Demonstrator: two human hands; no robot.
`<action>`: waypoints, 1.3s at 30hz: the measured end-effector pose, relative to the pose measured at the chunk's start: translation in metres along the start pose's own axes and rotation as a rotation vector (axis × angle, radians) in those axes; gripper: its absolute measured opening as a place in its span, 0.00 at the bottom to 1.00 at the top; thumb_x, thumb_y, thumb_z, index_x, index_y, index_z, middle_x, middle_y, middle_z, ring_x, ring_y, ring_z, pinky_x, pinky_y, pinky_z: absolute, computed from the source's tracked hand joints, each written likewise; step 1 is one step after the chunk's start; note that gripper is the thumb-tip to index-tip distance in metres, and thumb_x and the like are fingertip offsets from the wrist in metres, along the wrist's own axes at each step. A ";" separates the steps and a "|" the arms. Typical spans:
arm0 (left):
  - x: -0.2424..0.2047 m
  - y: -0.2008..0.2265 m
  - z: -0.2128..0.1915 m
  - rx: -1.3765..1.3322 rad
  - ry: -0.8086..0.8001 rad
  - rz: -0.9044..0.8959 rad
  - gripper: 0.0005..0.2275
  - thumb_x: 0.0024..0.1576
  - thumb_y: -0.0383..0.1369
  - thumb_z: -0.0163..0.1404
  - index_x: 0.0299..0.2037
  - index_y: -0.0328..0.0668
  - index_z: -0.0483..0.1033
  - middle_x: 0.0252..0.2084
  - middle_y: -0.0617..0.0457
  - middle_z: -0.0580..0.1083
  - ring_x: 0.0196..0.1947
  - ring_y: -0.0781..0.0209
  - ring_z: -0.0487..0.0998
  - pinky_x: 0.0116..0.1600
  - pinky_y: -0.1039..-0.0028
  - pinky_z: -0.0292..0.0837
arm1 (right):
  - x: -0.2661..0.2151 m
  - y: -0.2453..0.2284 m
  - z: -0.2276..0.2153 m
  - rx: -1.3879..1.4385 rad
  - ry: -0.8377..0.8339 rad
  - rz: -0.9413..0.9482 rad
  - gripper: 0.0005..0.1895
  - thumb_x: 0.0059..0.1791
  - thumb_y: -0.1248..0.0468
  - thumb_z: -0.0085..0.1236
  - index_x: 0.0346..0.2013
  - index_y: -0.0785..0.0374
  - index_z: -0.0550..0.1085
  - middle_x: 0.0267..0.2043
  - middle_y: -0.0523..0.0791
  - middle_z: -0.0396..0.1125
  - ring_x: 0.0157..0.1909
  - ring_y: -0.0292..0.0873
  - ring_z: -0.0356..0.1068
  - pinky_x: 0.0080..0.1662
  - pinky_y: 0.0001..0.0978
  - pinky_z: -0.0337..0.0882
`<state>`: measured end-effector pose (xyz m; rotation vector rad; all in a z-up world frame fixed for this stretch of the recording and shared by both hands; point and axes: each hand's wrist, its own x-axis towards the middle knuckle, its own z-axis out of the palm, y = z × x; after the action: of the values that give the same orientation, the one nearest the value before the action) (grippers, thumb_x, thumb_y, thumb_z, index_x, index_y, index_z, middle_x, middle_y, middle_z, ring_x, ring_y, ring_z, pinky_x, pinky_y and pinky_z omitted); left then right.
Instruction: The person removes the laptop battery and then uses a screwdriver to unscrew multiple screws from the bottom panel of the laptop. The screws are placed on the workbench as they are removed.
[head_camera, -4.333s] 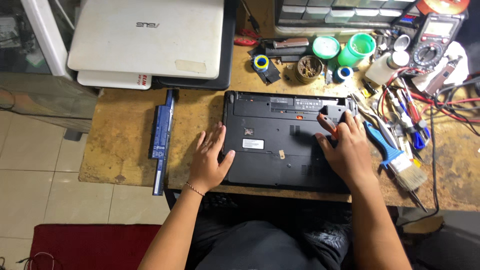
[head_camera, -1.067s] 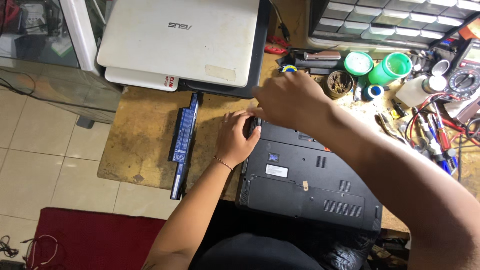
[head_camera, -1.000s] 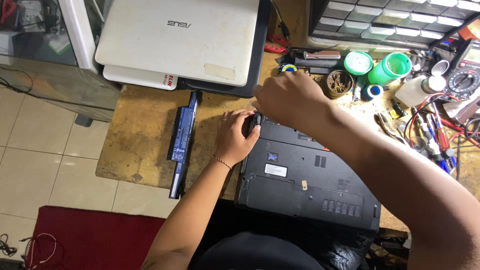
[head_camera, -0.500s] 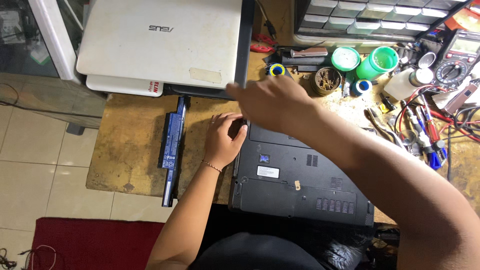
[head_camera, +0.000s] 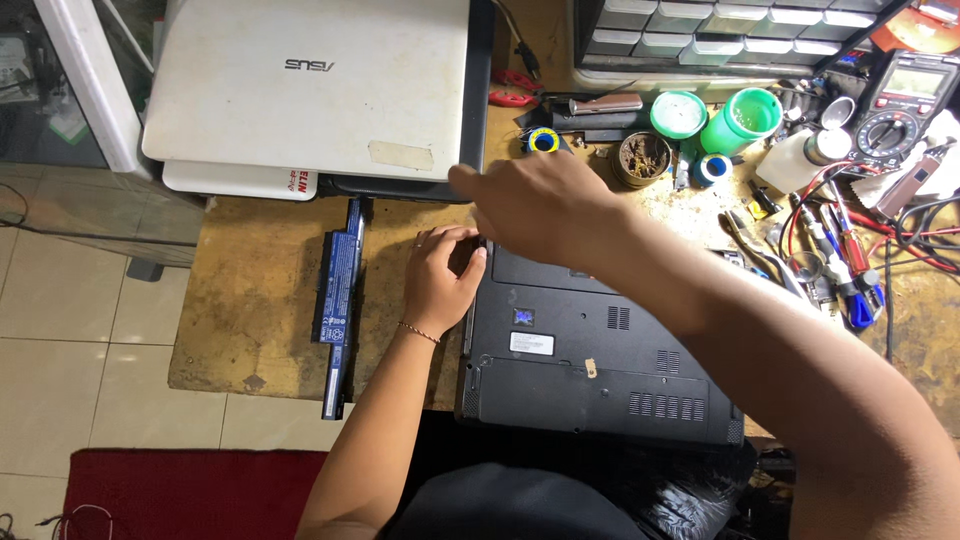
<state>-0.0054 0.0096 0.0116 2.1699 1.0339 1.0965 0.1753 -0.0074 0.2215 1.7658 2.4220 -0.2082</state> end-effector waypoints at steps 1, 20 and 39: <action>0.002 0.003 -0.002 -0.008 -0.004 -0.006 0.10 0.58 0.33 0.60 0.49 0.49 0.83 0.48 0.52 0.82 0.51 0.48 0.82 0.57 0.60 0.75 | -0.002 -0.002 -0.005 0.021 0.001 -0.065 0.26 0.53 0.59 0.59 0.65 0.58 0.68 0.45 0.53 0.74 0.34 0.59 0.81 0.34 0.50 0.83; 0.000 -0.002 -0.001 -0.057 -0.002 -0.038 0.09 0.59 0.31 0.58 0.48 0.50 0.83 0.48 0.51 0.82 0.51 0.48 0.82 0.58 0.60 0.75 | -0.004 -0.006 -0.004 0.089 -0.017 0.064 0.24 0.56 0.57 0.51 0.67 0.60 0.66 0.40 0.55 0.76 0.31 0.56 0.81 0.33 0.48 0.81; 0.003 0.001 -0.005 -0.059 -0.023 0.003 0.08 0.64 0.32 0.56 0.49 0.49 0.86 0.48 0.51 0.84 0.53 0.48 0.83 0.59 0.61 0.75 | -0.009 -0.007 -0.012 0.073 0.062 -0.110 0.34 0.46 0.66 0.64 0.68 0.62 0.68 0.47 0.61 0.73 0.36 0.67 0.81 0.34 0.56 0.83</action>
<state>-0.0079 0.0117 0.0170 2.1333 0.9763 1.0872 0.1710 -0.0154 0.2349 1.6938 2.5901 -0.2608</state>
